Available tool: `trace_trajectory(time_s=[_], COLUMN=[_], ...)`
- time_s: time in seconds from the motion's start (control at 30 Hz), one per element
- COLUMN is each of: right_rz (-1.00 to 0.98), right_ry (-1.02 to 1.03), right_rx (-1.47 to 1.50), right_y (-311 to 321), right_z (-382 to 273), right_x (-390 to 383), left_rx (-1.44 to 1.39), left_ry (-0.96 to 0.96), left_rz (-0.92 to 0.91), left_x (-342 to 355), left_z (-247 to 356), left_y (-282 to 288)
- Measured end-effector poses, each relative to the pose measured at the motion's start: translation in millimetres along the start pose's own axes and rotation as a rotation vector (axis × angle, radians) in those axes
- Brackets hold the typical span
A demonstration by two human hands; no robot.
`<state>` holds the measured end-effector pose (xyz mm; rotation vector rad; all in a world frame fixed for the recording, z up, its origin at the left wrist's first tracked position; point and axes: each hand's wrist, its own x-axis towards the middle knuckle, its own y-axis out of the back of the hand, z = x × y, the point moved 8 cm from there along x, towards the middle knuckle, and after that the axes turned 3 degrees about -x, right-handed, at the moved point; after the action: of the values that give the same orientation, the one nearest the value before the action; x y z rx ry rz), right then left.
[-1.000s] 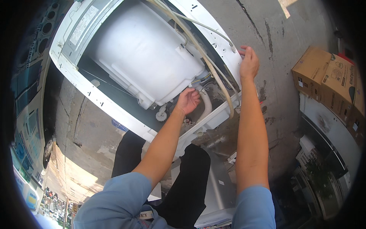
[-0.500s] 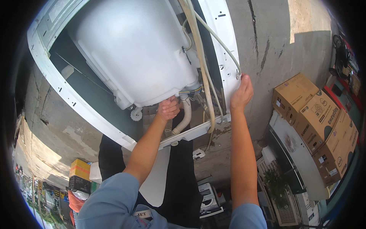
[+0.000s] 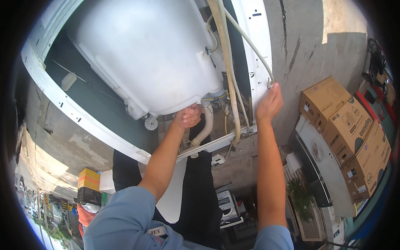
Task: The person removes a white plastic component from the interior of a top-loading washing machine, disconnects a flexible hose, and manipulates internal wiring and parts. The person then retrieves a brown cloth and wipes the removed component before placing it back into the machine.
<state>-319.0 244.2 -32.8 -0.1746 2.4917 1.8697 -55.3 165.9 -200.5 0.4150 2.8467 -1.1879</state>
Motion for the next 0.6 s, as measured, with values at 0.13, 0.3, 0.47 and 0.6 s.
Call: trace_trajectory(time_s=[0.13, 0.3, 0.47, 0.6], right_rz=[-0.013, 0.018, -0.002, -0.064], right_ry=[-0.027, 0.016, 0.015, 0.001], right_rx=[-0.005, -0.009, -0.018, -0.045], right_y=[-2, -2, -3, -5], right_z=[6, 3, 1, 6], right_x=[0, -4, -5, -2], left_rx=[0.12, 0.013, 0.004, -0.075], left_ry=[0.03, -0.007, -0.001, -0.022], left_rz=[-0.007, -0.072, -0.021, -0.119], left_x=[-4, 2, 2, 7], left_z=[4, -1, 0, 0], left_y=[12, -3, -5, -13])
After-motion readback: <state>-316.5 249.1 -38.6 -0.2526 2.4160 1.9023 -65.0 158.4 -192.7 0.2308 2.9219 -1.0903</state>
